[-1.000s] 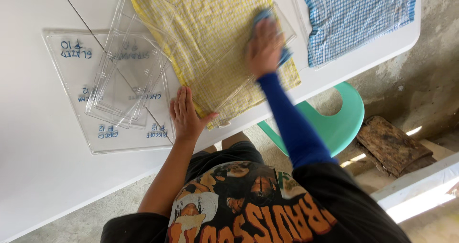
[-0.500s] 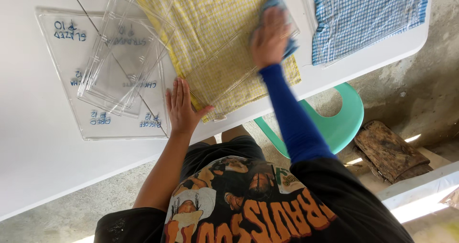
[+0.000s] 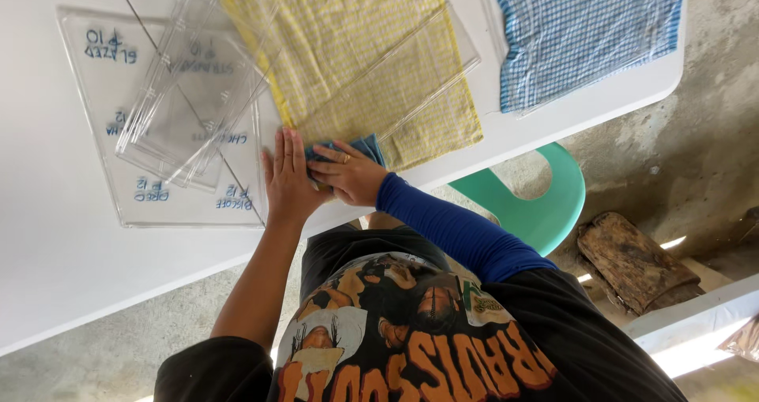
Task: The person wipes clear acrylic trays with a blue cloth, then assembles them into a multi-tiered display stand by inserting side pieces and stacking the trays on a white table.
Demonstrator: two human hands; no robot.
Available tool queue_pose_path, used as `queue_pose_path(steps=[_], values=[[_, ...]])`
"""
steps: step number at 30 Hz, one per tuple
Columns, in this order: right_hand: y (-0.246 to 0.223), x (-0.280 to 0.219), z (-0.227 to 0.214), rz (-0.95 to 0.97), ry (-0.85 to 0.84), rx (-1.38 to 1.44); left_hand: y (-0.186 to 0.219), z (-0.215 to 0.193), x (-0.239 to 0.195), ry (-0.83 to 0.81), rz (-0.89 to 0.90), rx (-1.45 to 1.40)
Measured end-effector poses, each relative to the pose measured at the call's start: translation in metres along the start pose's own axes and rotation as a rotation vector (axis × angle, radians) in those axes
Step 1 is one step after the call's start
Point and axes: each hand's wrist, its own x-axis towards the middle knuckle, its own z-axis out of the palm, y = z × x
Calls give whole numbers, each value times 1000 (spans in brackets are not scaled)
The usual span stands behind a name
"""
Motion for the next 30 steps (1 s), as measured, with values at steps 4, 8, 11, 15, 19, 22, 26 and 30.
queue_pose_path(steps=[4,8,11,15,19,22,26,30], values=[[25,-24,4,-78,-7,21,7,-10,-3,-63,9,15],[107,-50,-38,-10,107,-780,5,-3,-4,-4,26,22],[183,-70,-89,256,454,-350,5,6,-3,37,24,111],[218,-54,-89,647,717,-239,11,5,6,83,12,147],[155,-9,-21,610,627,-223,22,-6,16,139,-8,181],[75,-12,17,244,507,78,27,-11,19,165,-12,171],[27,-29,13,316,533,934,37,-20,27,96,-88,189],[38,-66,-4,441,776,1230,34,-31,31,77,-42,179]])
